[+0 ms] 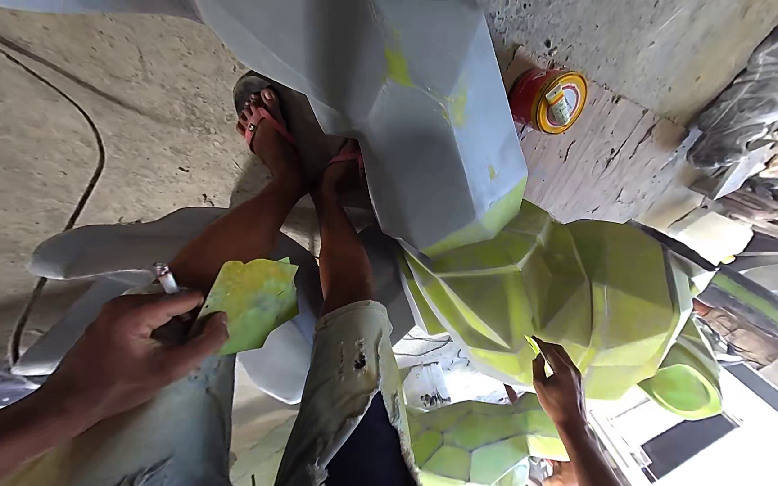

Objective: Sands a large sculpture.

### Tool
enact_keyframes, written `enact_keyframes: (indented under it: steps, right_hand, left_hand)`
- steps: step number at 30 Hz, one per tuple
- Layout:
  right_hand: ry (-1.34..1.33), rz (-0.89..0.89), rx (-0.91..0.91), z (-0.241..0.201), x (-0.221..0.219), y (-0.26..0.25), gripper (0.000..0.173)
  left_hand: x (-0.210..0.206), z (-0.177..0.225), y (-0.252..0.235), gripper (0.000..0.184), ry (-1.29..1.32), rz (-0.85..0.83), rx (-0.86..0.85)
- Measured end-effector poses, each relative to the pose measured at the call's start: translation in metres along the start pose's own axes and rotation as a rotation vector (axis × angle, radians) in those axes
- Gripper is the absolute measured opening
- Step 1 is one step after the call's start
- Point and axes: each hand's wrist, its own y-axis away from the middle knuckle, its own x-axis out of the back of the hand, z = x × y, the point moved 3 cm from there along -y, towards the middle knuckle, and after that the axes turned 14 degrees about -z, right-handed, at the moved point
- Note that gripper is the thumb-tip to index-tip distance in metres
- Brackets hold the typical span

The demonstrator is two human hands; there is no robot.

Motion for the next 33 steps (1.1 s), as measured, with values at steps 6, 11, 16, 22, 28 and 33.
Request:
enact_keyframes:
  steps: [6,11,16,22,28,33]
  right_hand:
    - [-0.046,0.079,-0.029,-0.004,-0.002,0.0,0.035]
    - [-0.263,0.06,-0.092,-0.04,-0.025,0.018,0.03]
    - [-0.62,0.113,-0.111,-0.117,-0.032,0.018,0.025]
    - [-1.018,0.288,0.002,-0.2,0.009,-0.043,0.023]
    - [-1.257,0.317,0.095,-0.238,0.089,-0.12,0.023]
    - [-1.488,0.207,0.23,-0.289,0.117,-0.17,0.023]
  left_hand:
    - [0.007,-0.001,-0.004,0.025,-0.075,-0.008,-0.034]
    - [0.017,0.01,-0.011,0.023,-0.097,-0.02,-0.03]
    - [0.027,0.025,-0.014,0.026,-0.075,-0.026,0.05]
    - [0.046,0.076,-0.003,0.021,-0.037,0.063,0.078]
    - [0.07,0.12,0.023,0.013,-0.019,0.118,0.092]
    - [0.097,0.129,0.031,0.009,0.028,0.343,0.138]
